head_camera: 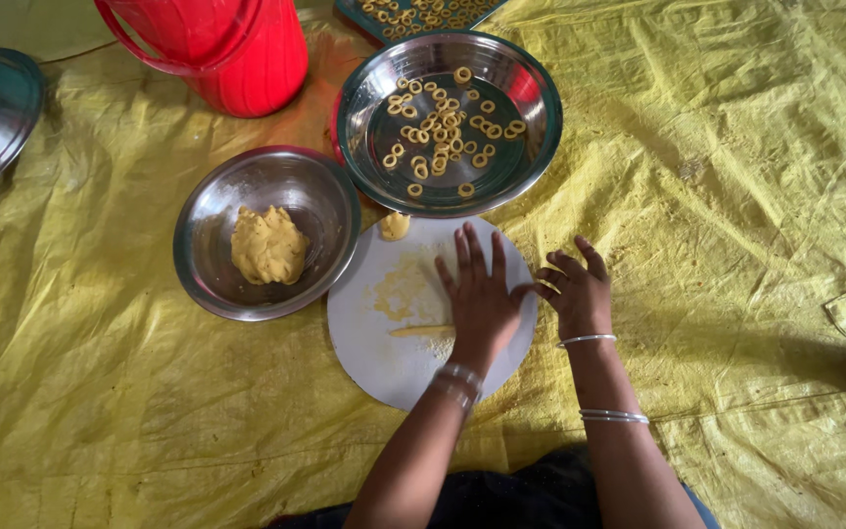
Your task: The person rolls small pieces of dough into thin strips on a white board, then joins the ends to form rings. The finished rings are placed into a metal bowl. The person repeats this process with multiple pieces of dough.
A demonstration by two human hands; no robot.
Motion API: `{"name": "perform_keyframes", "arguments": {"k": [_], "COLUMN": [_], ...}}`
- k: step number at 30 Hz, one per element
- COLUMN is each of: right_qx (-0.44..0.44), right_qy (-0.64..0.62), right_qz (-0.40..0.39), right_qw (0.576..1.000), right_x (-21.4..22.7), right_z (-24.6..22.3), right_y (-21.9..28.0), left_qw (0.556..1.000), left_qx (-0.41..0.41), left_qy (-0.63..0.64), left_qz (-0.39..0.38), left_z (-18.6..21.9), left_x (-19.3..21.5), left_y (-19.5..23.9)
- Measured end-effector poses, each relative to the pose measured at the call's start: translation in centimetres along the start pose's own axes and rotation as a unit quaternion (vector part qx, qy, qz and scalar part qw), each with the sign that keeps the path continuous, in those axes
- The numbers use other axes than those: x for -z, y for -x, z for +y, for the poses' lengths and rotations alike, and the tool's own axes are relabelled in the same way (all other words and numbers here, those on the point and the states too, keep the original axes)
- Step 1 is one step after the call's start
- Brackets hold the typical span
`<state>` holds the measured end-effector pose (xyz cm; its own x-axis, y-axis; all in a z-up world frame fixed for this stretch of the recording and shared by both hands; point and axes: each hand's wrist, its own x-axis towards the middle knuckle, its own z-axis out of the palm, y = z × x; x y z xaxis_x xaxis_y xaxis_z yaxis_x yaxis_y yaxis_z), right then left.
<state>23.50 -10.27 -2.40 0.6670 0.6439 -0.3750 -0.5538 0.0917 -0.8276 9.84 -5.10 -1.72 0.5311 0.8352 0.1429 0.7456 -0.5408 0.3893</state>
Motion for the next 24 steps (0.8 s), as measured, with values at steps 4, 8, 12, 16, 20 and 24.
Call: {"name": "perform_keyframes", "arguments": {"k": [4, 8, 12, 16, 20, 24], "right_qx": [0.007, 0.001, -0.007, -0.015, -0.002, -0.006], "right_qy": [-0.019, -0.025, -0.012, -0.005, -0.026, -0.046], "right_qz": [0.017, 0.016, 0.024, 0.009, 0.016, 0.025], "right_qw": [1.0, 1.0, 1.0, 1.0, 1.0, 0.999], "right_x": [0.8, 1.0, 0.3, 0.7, 0.5, 0.6], "right_z": [0.0, 0.2, 0.3, 0.9, 0.0, -0.7], "right_y": [-0.8, -0.8, -0.6, 0.0, -0.6, -0.6], "left_qw": [0.995, 0.993, 1.0, 0.997, 0.987, 0.996], "left_qx": [-0.014, -0.038, 0.007, -0.017, -0.068, -0.019], "left_qy": [-0.028, -0.071, -0.018, -0.045, -0.051, -0.061], "left_qz": [0.093, 0.089, -0.013, 0.061, 0.135, 0.067], "left_z": [0.4, 0.5, 0.5, 0.3, -1.2, -5.4], "left_x": [-0.8, -0.8, -0.3, -1.0, -0.7, 0.8], "left_y": [-4.6, -2.7, 0.4, -1.8, -6.2, -3.5]}}
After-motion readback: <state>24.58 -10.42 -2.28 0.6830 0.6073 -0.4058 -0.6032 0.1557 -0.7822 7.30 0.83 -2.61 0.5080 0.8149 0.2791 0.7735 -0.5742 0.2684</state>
